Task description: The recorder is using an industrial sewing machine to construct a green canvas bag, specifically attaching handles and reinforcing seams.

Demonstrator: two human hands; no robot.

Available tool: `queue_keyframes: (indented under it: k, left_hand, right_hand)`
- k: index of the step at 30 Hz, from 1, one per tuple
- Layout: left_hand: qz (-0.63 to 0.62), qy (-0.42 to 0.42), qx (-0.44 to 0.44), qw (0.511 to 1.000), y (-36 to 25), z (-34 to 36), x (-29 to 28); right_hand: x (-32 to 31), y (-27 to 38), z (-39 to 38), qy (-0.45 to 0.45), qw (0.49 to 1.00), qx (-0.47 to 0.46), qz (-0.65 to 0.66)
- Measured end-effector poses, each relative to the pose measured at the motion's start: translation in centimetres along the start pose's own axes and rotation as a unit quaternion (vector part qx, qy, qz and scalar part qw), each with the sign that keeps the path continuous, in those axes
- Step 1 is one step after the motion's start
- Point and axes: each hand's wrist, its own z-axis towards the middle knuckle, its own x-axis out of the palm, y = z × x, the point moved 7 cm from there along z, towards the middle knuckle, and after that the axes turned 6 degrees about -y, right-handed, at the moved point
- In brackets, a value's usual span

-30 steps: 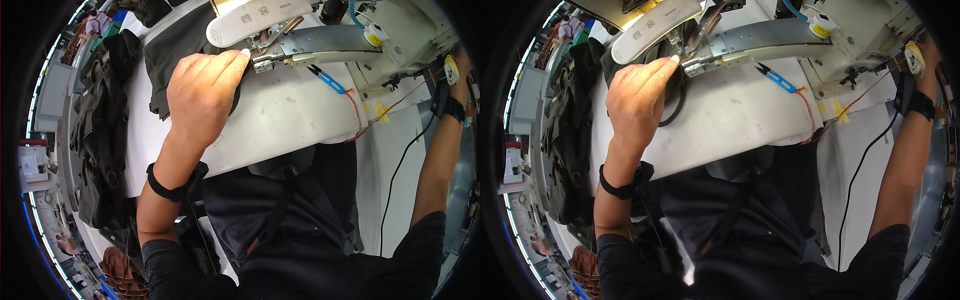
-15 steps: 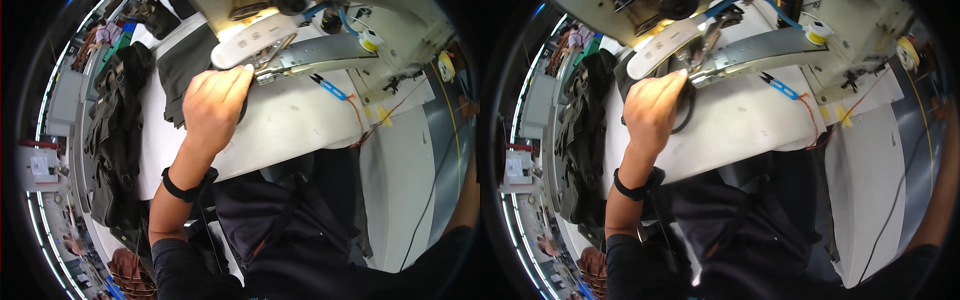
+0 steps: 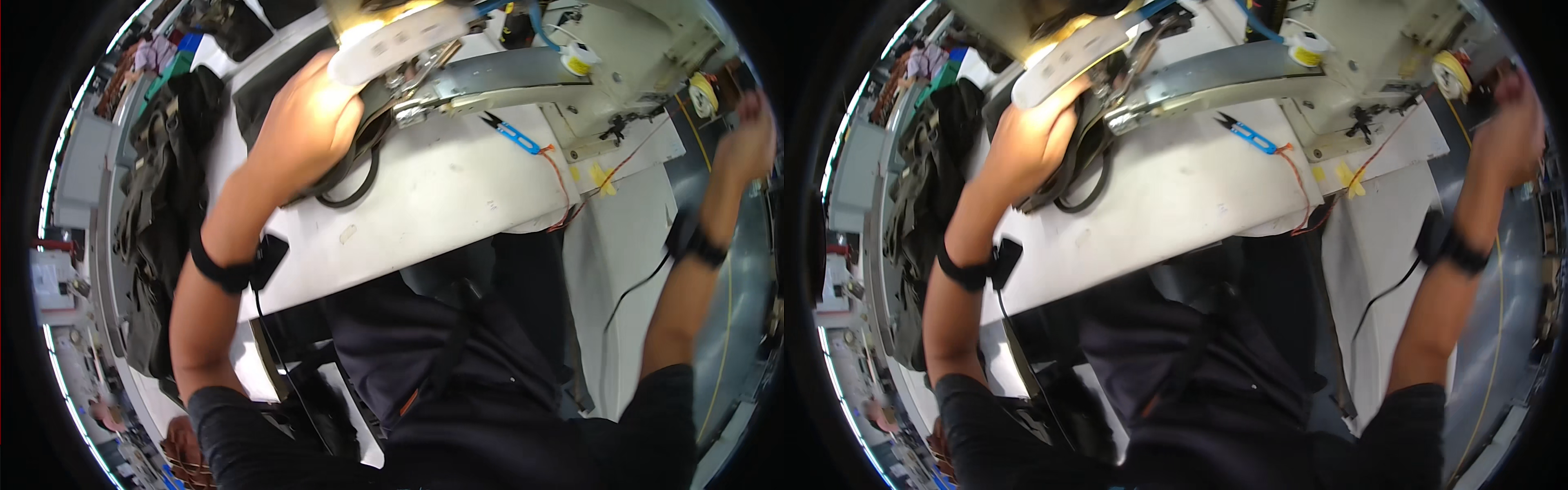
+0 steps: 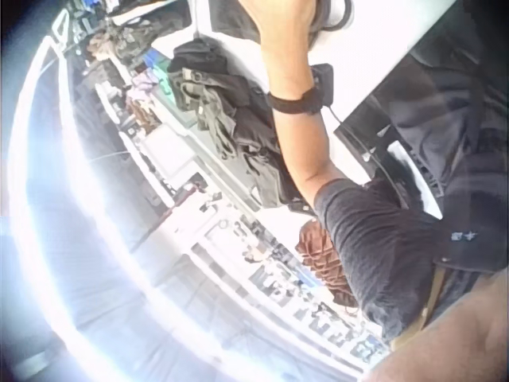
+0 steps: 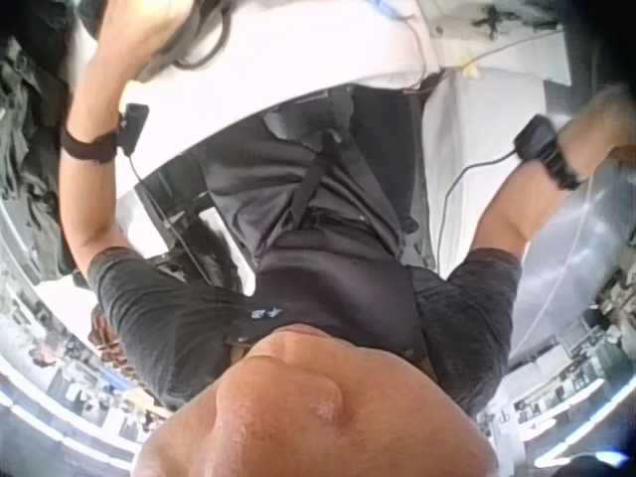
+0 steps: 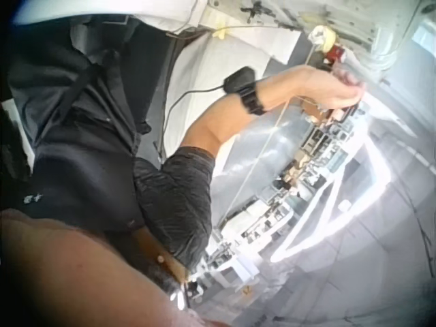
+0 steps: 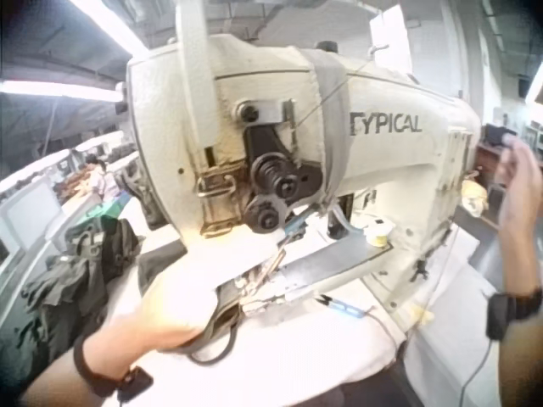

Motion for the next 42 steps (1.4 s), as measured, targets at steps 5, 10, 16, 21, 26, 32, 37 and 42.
queue_keyframes:
  k: [5,10,16,21,26,32,37,42]
  left_hand:
    - [0.010,0.160,-0.019,0.987,4.0,1.4,3.8]
    - [-0.018,0.153,0.052,0.987,3.8,2.9,3.4]
    - [-0.008,0.154,-0.006,0.988,4.1,1.9,0.9]
    - [-0.029,0.164,-0.087,0.982,1.9,0.7,-0.3]
    - [-0.065,0.191,-0.155,0.967,-0.3,-1.2,-0.3]
    - [-0.097,0.164,-0.240,0.952,-0.7,-2.1,0.3]
    - [-0.093,0.070,-0.163,0.980,-0.9,-1.5,-0.2]
    - [-0.175,0.131,-0.257,0.941,1.1,-1.2,1.0]
  right_hand:
    - [3.3,7.1,-26.5,0.542,0.824,0.161,0.020]
    - [11.0,5.8,-32.9,0.511,0.768,0.368,0.117]
    - [13.0,6.4,-33.0,0.480,0.747,0.422,0.186]
    - [12.5,5.6,-33.3,0.474,0.759,0.409,0.177]
    - [12.6,6.0,-33.6,0.471,0.752,0.412,0.206]
    - [11.3,4.9,-34.3,0.462,0.764,0.402,0.205]
    - [6.9,2.2,-34.3,0.461,0.778,0.406,0.132]
    - [4.6,4.3,-38.5,0.543,0.487,0.635,0.255]
